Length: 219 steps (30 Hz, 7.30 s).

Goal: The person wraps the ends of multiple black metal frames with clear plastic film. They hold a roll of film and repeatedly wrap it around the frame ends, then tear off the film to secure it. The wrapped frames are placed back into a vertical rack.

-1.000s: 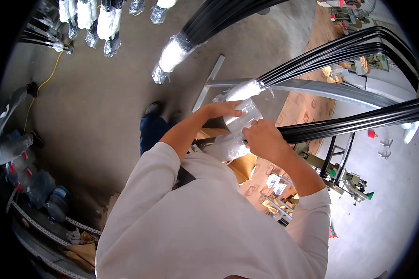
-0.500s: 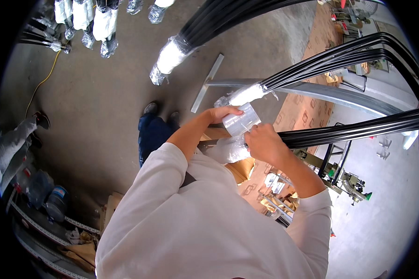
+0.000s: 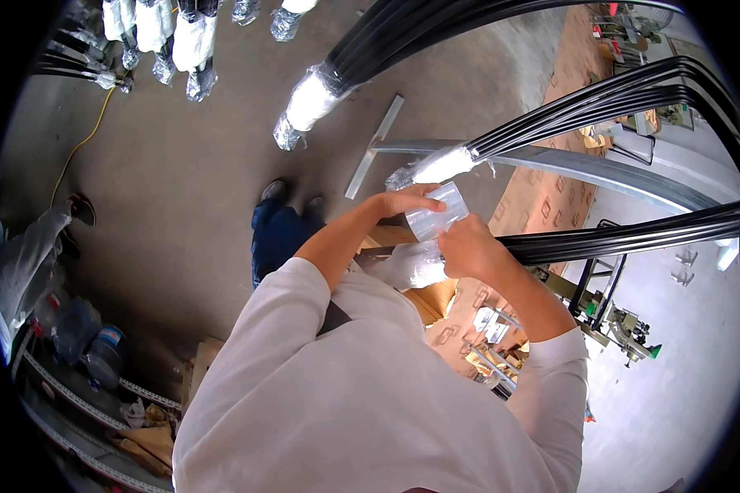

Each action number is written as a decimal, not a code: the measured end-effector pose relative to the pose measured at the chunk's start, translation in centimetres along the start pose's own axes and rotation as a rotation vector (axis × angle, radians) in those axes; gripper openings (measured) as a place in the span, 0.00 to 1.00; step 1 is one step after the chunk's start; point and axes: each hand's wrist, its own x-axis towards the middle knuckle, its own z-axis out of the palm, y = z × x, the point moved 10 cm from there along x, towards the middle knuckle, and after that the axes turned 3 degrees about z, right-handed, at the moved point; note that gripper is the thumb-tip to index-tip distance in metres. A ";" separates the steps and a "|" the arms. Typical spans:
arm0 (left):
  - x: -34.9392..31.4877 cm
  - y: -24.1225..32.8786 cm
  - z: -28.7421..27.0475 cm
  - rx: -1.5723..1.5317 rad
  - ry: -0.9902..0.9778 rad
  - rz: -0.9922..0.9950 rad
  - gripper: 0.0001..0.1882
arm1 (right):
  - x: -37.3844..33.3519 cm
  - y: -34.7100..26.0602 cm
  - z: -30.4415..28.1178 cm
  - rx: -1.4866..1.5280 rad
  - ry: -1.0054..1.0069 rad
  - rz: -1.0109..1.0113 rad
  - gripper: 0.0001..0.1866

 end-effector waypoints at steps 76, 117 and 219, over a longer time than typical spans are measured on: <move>-1.3 7.7 10.9 0.329 -0.109 0.046 0.22 | -12.1 -3.8 14.9 2.438 1.470 0.218 0.46; -20.9 8.0 0.3 0.845 0.720 0.075 0.38 | 0.2 -6.9 7.1 2.442 1.292 -0.416 0.46; -13.7 0.7 15.9 0.667 0.399 0.072 0.36 | 3.3 -5.6 27.3 2.345 1.322 -0.073 0.24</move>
